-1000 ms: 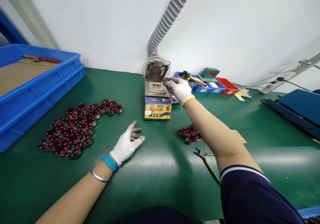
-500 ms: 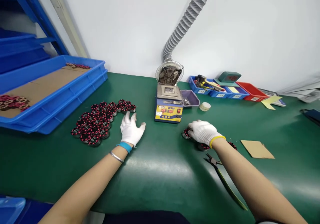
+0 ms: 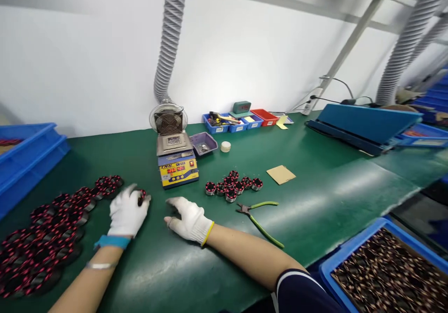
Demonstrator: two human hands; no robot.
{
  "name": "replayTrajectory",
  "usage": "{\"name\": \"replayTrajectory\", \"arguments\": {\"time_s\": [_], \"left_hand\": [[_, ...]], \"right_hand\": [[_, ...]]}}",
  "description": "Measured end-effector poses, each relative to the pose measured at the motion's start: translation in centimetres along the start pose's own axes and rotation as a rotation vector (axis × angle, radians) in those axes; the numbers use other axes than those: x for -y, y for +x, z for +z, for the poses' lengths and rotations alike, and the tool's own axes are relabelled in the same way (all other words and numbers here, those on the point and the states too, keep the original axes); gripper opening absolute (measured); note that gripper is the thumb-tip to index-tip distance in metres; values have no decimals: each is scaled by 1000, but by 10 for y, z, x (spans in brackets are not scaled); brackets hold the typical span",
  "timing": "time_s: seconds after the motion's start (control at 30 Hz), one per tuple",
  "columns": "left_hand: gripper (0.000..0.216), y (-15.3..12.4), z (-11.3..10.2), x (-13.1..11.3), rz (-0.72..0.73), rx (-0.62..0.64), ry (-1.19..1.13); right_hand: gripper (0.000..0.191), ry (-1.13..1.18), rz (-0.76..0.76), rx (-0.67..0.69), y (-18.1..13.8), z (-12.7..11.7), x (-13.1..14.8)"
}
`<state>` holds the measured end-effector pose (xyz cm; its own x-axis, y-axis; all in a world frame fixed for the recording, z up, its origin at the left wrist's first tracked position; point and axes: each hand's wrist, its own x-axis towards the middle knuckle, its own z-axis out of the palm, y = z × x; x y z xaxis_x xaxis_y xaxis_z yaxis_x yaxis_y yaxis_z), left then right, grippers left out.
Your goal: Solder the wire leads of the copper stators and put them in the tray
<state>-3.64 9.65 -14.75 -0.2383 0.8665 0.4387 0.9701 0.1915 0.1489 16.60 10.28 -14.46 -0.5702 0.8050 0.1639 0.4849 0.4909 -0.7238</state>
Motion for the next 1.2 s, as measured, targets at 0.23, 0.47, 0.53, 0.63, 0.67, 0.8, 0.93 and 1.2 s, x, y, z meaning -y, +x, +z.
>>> {"name": "replayTrajectory", "arguments": {"time_s": [0.23,0.47,0.53,0.63,0.67,0.8,0.93,1.2], "left_hand": [[24,-56,3,-51,115,-7,-369],[59,-58,-6,-54,-85,3,-639],[59,-56,-8,-52,-104,120,-717],[58,-54,-9,-50,-134,312,-855],[58,-53,-9,-50,-142,327,-866],[55,-50,-9,-49,-123,247,-758],[51,-47,-17,-50,-179,298,-635],[26,-42,-42,-51,-170,607,-874]], "right_hand": [[53,159,293,56,1,-20,9],[48,554,395,75,4,-10,-2],[48,608,350,34,4,-1,-4],[43,458,288,-41,1,5,-1],[41,365,263,-66,0,5,0],[44,58,192,-107,-4,-3,4],[50,-8,200,-95,-5,-9,5],[41,175,136,-164,-6,-10,1]]}}
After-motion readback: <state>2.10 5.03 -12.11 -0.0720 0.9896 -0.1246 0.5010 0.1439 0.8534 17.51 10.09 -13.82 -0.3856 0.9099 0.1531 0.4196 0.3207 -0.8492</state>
